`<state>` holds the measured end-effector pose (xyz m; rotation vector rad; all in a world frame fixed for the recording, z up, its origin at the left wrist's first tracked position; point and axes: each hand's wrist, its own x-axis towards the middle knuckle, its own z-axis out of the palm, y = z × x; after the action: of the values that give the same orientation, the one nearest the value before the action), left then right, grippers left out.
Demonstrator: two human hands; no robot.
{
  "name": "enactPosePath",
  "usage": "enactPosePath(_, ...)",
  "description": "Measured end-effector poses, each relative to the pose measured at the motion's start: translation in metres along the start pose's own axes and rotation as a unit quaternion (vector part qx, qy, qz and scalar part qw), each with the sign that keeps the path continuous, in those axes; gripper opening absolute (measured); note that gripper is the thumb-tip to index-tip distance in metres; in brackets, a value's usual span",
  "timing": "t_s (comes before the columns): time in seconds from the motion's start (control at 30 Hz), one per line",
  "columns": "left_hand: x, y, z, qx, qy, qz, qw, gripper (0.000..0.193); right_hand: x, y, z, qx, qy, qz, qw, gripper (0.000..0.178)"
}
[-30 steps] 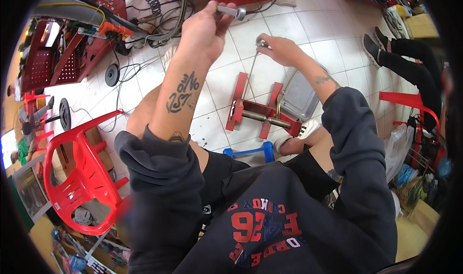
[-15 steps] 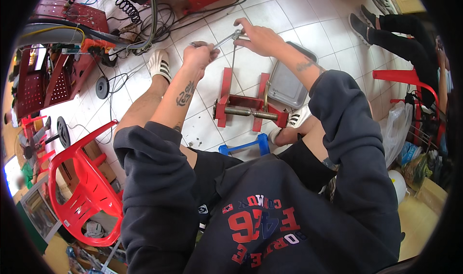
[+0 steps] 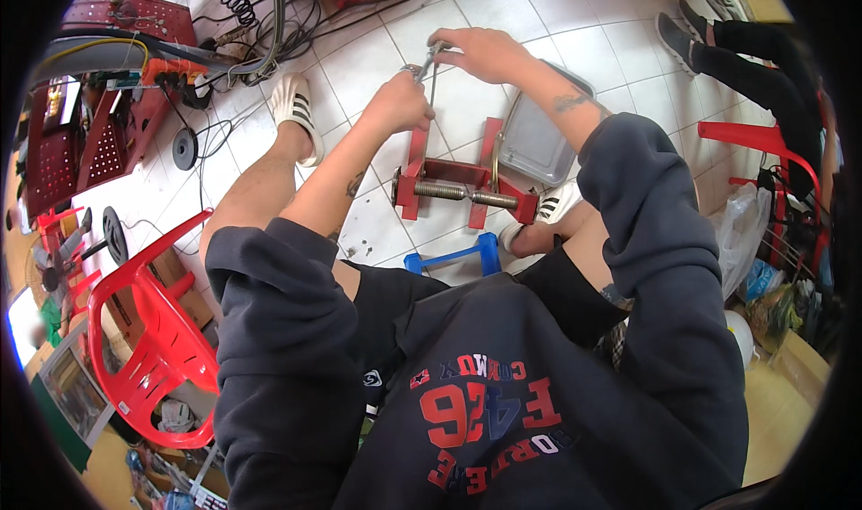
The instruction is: The person sits on the floor and assembles a metal mechanical component using a wrench. They tighten bolts on a bracket secured in a red vise, then attach a metal plate to the assembly, securing it with a bolt and nut.
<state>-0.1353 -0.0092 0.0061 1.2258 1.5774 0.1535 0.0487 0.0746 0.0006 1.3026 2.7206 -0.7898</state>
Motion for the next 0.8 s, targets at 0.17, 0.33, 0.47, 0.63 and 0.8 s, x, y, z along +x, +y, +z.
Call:
enactPosePath(0.17, -0.008, 0.006, -0.002, 0.014, -0.009, 0.031, 0.999, 0.042, 0.001, -0.001, 0.001, -0.01, -0.008, -0.003, 1.0, 0.033)
enactPosePath(0.33, -0.016, 0.014, -0.001, -0.045, 0.028, 0.009, 0.999, 0.033, -0.001, -0.004, 0.0, 0.0, 0.014, -0.02, 1.0, 0.029)
enactPosePath(0.47, -0.016, 0.02, 0.001, -0.008, 0.063, 0.015, 0.998, 0.031, 0.001, -0.003, 0.0, -0.001, 0.009, -0.023, 1.0, 0.03)
enactPosePath(0.63, -0.018, 0.031, 0.003, 0.115, 0.096, 0.04, 0.988, 0.032, 0.003, 0.001, 0.005, -0.001, 0.007, -0.004, 1.0, 0.032)
enactPosePath(0.8, -0.018, 0.028, 0.008, 0.138, 0.098, 0.034, 0.985, 0.03, 0.001, -0.001, 0.003, 0.005, 0.008, -0.009, 1.0, 0.031)
